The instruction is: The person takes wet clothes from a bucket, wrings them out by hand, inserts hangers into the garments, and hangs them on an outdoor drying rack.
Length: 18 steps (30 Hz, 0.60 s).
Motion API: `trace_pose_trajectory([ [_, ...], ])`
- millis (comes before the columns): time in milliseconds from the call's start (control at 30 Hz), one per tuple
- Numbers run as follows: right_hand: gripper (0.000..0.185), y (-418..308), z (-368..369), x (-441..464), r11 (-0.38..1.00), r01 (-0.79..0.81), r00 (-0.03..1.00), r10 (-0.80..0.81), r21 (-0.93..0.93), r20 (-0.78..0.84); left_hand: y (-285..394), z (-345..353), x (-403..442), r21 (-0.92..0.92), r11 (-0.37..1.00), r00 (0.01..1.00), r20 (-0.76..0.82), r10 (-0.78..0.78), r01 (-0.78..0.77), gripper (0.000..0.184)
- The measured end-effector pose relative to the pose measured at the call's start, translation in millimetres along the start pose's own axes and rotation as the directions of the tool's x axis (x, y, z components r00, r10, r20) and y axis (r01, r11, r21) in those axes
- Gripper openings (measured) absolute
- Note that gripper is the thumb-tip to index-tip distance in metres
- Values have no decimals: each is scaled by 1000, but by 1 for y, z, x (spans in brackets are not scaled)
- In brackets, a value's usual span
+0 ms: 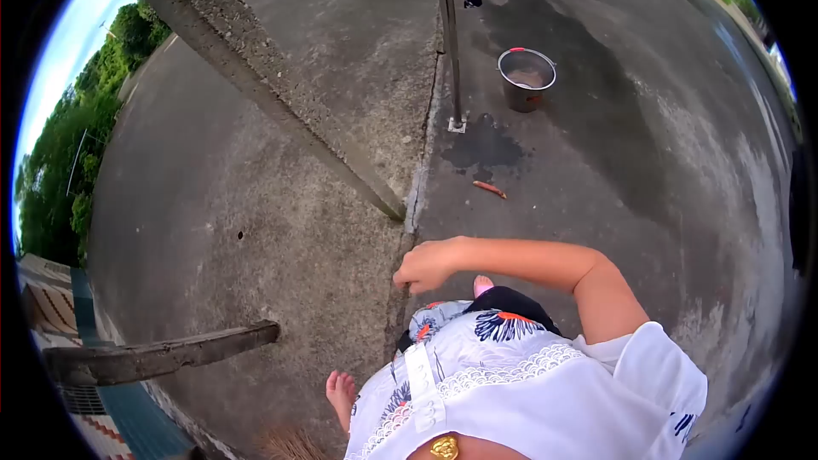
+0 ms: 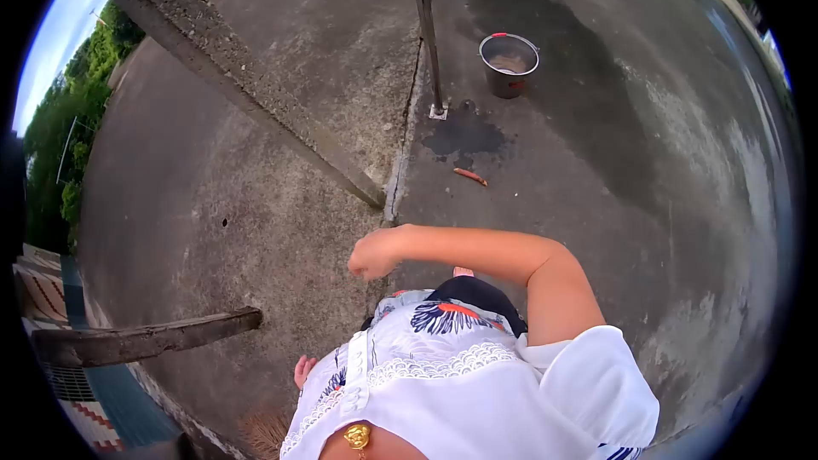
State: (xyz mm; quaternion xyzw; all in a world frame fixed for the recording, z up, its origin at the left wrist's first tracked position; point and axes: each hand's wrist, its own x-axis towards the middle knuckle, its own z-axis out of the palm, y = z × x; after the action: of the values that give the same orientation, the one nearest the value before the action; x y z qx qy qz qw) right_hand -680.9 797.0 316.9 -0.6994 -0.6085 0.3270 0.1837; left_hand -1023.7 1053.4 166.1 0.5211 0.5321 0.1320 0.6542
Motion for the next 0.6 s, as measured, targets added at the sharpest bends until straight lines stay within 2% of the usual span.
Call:
trace_pose_trajectory([
  [33,26,12,0,-22,988,-125,986,133,-87,100,14,25,-1,152,987,987,156,30,-54,29],
  [67,26,30,3,-42,988,-139,985,145,-73,93,17,45,9,168,985,985,169,22,-51,29],
  [133,29,68,15,-78,937,-330,936,341,115,-85,11,86,37,364,918,886,463,-30,-159,30],
  [167,29,83,17,-94,930,-343,932,355,133,-79,7,106,41,378,914,882,469,-50,-149,30],
  [233,28,108,21,-121,861,-378,871,456,341,-185,0,141,50,519,837,839,523,-153,-171,31],
  [300,28,130,24,-142,825,-405,849,499,394,-172,-8,168,55,605,779,830,512,-222,-164,30],
  [367,28,152,25,-161,789,-429,826,539,439,-162,-10,194,56,628,623,664,714,-222,-467,28],
  [400,29,163,24,-171,770,-444,806,567,459,-172,-92,158,117,635,616,696,694,-187,-467,28],
  [433,30,175,22,-182,751,-458,785,593,476,-180,-119,154,140,677,545,683,690,-239,-494,28],
  [500,30,207,16,-206,717,-472,737,640,512,-216,-135,169,164,735,449,669,665,-331,-508,28],
  [533,30,225,12,-218,690,-478,688,678,544,-256,-137,183,172,750,424,664,654,-363,-507,28],
  [567,30,242,8,-230,687,-481,686,682,544,-254,-136,198,182,752,417,658,653,-375,-510,28],
  [600,29,260,4,-244,672,-475,629,711,568,-315,-129,221,186,749,417,653,657,-377,-514,28],
])
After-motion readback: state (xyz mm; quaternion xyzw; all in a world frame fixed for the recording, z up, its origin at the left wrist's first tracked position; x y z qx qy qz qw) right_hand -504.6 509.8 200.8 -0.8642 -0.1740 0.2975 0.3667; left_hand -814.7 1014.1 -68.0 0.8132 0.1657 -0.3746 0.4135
